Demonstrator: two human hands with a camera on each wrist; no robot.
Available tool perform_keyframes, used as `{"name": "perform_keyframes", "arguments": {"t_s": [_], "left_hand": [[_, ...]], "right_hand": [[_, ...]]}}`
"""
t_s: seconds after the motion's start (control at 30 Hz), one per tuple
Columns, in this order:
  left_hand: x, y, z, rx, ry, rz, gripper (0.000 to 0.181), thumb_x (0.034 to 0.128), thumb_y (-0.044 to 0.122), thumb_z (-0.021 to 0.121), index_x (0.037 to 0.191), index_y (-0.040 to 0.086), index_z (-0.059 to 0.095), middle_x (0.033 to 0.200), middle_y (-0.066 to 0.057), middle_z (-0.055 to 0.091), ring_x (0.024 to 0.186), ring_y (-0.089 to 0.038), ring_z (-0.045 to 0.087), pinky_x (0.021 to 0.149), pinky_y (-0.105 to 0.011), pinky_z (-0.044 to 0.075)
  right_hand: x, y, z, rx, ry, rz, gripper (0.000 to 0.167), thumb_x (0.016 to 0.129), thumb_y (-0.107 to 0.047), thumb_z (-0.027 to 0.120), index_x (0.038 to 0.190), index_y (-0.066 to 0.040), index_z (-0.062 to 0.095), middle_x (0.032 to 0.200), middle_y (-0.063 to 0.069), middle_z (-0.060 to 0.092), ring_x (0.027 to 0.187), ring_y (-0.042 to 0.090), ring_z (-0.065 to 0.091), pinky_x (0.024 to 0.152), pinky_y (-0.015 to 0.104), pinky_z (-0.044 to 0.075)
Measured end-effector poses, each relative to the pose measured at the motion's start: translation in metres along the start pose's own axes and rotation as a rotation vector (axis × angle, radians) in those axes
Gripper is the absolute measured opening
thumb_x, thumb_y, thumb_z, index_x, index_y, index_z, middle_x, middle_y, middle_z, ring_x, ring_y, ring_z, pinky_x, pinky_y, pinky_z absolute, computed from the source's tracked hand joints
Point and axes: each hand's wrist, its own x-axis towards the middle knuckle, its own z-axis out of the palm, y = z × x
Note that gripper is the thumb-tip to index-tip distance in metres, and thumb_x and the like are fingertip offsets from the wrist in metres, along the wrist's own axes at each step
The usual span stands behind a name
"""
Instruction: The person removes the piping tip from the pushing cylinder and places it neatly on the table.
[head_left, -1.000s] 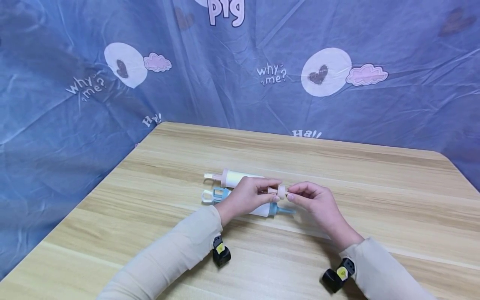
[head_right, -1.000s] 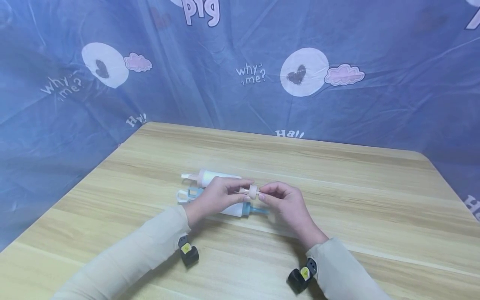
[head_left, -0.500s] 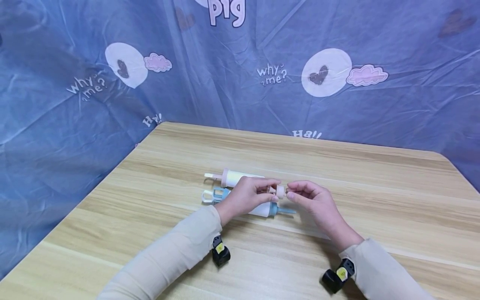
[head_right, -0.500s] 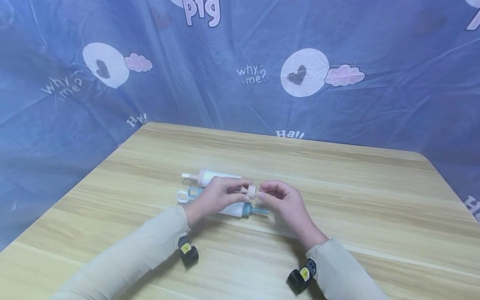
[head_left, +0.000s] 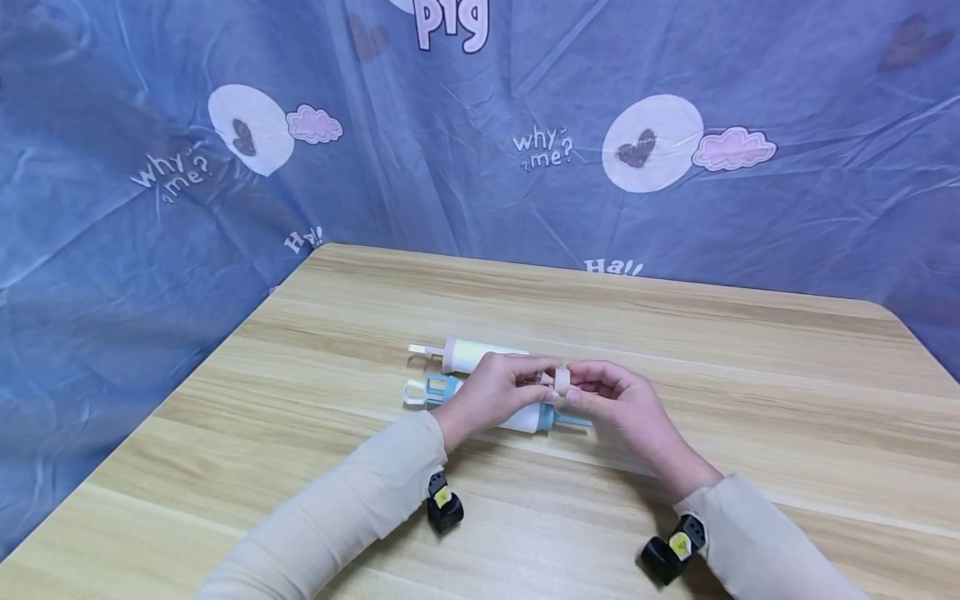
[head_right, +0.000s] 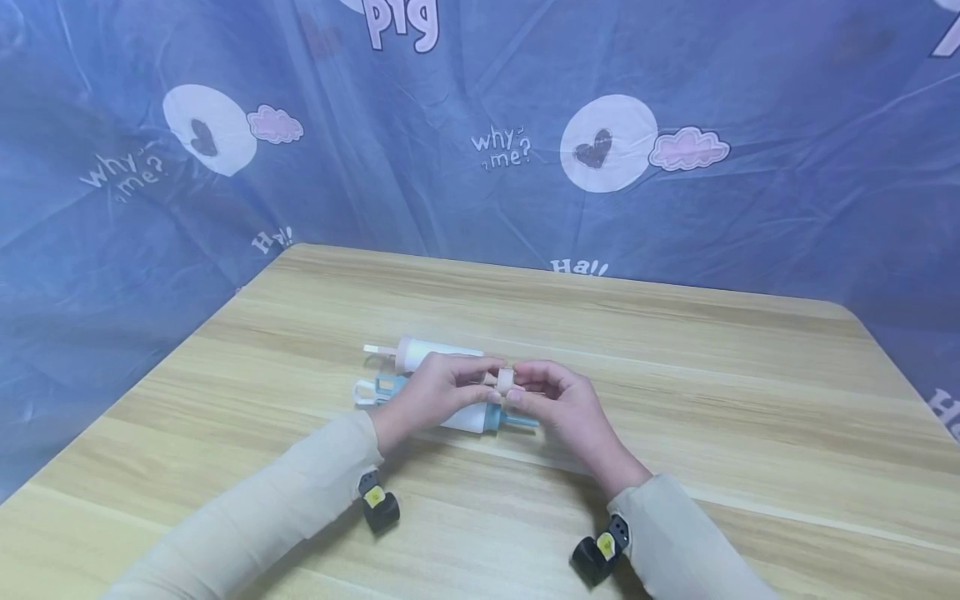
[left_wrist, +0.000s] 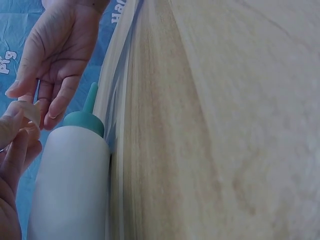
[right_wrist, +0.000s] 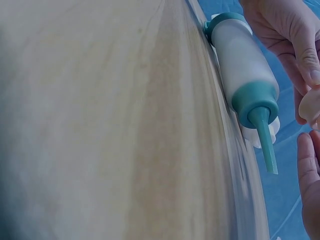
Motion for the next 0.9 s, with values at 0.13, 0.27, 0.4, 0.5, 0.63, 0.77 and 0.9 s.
{"name": "perform_keyframes", "arguments": {"t_s": [0.13,0.27,0.4,0.5,0.63,0.77,0.9], "left_hand": [[0.0,0.0002,0.0004,0.001,0.0,-0.005,0.038,0.0814,0.015,0.069,0.118,0.007,0.064,0.112,-0.007,0.067,0.097,-0.011,0.063,0.078,-0.015,0.049],[0.0,0.0004,0.0008,0.002,0.007,0.0,0.037,0.0811,0.015,0.07,0.117,0.007,0.065,0.11,-0.007,0.067,0.093,-0.009,0.063,0.076,-0.015,0.049],[-0.0003,0.001,0.0012,-0.007,0.011,0.006,0.036,0.0804,0.014,0.071,0.116,0.006,0.066,0.107,-0.008,0.069,0.086,-0.007,0.062,0.073,-0.015,0.049],[-0.0001,0.0014,0.0017,-0.018,0.007,0.002,0.036,0.08,0.014,0.071,0.115,0.005,0.066,0.106,-0.008,0.069,0.084,-0.006,0.062,0.071,-0.015,0.05],[0.0008,0.0015,0.0031,-0.033,0.003,-0.005,0.037,0.0795,0.013,0.071,0.115,0.004,0.066,0.107,-0.009,0.068,0.086,-0.007,0.063,0.071,-0.014,0.05],[0.0017,0.0031,0.0048,-0.048,0.005,-0.01,0.037,0.0795,0.012,0.071,0.115,0.003,0.065,0.107,-0.01,0.068,0.084,-0.007,0.063,0.07,-0.014,0.05],[0.0027,0.0048,0.0069,-0.077,-0.002,-0.033,0.037,0.08,0.012,0.071,0.115,0.004,0.065,0.108,-0.01,0.068,0.082,-0.006,0.062,0.069,-0.015,0.05]], "right_hand": [[0.0006,0.0003,0.0006,-0.006,0.013,0.015,0.039,0.082,-0.014,0.07,0.114,0.004,0.058,0.092,-0.011,0.065,0.084,0.006,0.06,0.075,0.02,0.049],[0.0007,0.0007,0.0008,0.0,0.02,0.015,0.04,0.082,-0.014,0.07,0.115,0.004,0.057,0.092,-0.012,0.065,0.085,0.006,0.06,0.075,0.02,0.049],[-0.0003,0.0005,0.001,0.008,0.024,0.008,0.04,0.082,-0.013,0.07,0.115,0.005,0.057,0.091,-0.013,0.065,0.084,0.006,0.06,0.075,0.02,0.049],[-0.0016,0.0008,0.0011,0.006,0.027,0.004,0.039,0.082,-0.013,0.07,0.114,0.005,0.057,0.09,-0.014,0.065,0.083,0.005,0.06,0.075,0.019,0.049],[-0.0033,0.0007,0.0008,-0.003,0.025,-0.007,0.038,0.082,-0.014,0.07,0.113,0.005,0.058,0.091,-0.013,0.065,0.084,0.005,0.06,0.075,0.019,0.049],[-0.0049,0.0007,-0.0009,-0.016,0.021,0.001,0.039,0.082,-0.018,0.07,0.114,0.002,0.059,0.093,-0.012,0.067,0.086,0.006,0.061,0.076,0.02,0.049],[-0.0074,-0.0004,-0.0033,-0.037,0.031,0.022,0.041,0.081,-0.022,0.071,0.115,-0.001,0.06,0.095,-0.01,0.068,0.088,0.007,0.062,0.077,0.021,0.05]]}}
